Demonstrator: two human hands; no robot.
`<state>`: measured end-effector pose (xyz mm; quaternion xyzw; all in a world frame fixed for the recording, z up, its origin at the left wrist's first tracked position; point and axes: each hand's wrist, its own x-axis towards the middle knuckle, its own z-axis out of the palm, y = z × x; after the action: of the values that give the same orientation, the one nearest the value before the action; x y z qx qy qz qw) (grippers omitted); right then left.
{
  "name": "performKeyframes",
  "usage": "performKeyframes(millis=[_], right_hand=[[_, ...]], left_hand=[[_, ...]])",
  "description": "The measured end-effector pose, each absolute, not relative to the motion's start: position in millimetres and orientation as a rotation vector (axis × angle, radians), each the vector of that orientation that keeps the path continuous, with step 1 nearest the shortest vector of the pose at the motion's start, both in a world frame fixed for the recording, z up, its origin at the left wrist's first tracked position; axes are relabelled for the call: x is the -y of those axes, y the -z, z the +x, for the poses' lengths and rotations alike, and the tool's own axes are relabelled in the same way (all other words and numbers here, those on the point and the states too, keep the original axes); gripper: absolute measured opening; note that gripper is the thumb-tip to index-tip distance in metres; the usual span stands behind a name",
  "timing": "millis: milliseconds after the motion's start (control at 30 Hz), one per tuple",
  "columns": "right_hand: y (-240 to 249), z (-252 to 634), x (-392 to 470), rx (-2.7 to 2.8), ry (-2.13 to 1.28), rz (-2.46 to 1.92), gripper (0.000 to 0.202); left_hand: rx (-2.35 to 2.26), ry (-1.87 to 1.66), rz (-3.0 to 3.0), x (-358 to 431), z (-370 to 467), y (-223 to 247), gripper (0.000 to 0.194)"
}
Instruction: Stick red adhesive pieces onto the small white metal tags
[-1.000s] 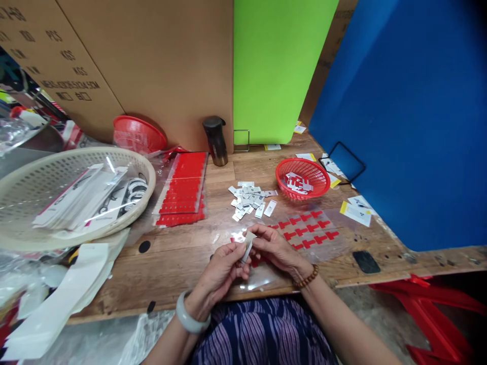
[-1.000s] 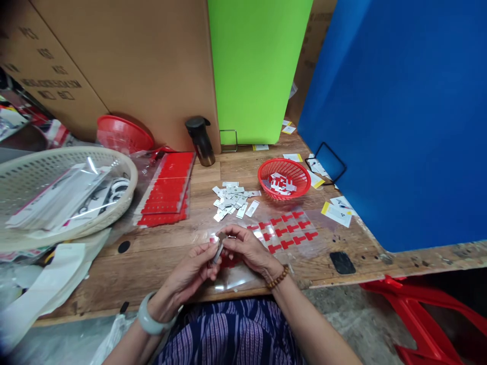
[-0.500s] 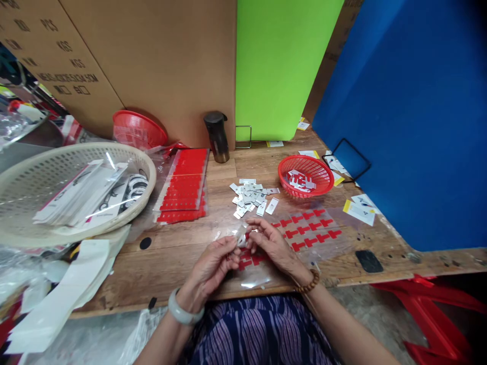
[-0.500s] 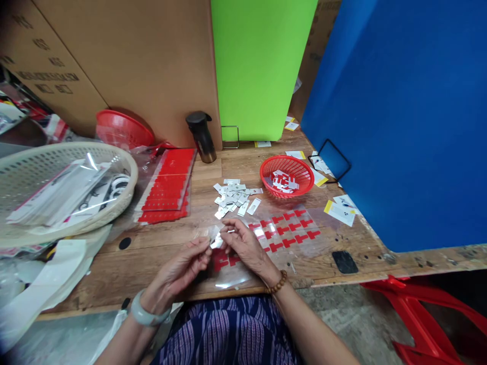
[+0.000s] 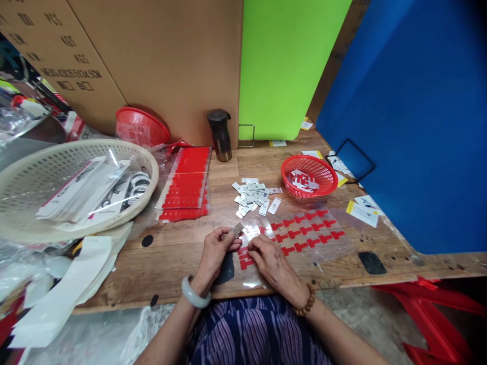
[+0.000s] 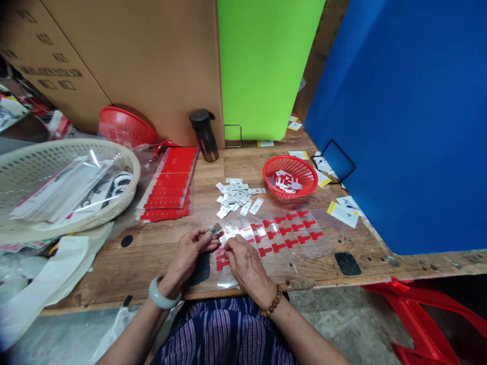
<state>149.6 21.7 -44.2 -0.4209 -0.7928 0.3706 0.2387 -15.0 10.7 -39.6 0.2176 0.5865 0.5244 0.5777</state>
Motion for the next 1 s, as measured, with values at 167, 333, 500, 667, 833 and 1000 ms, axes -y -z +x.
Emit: performKeyframes(millis=[167,333,500,667,833,1000], right_hand=[[42,150,-17,2.219,-0.949,-1.224,0.014],[43,146,-22,2.273,-0.925,-1.271,0.013],[45,148,-13,2.232,-0.814,-1.168,0.017],[43,151,-4,2.155,-0.851,-1.103,0.019],[40,147,-7,2.102,-0.922,-1.141,0.018],[35,155,-6,2.134,-1.069,-1.082,0.018]], left_hand=[[-1.386,-1.181,0.482,-10,-9,46,0.027],[-1.405,-1.184,0.520,-10,-8,50,0.027],[-1.425,-1.183,0.532,-9,-8,52,0.028],[-1.462,-1.181,0.588,-10,-7,51,0.030],[-1.494,-1.185,0.615,-8,-4,50,0.028],[-1.519,-1.201,0.624,-7,-2,49,0.023]])
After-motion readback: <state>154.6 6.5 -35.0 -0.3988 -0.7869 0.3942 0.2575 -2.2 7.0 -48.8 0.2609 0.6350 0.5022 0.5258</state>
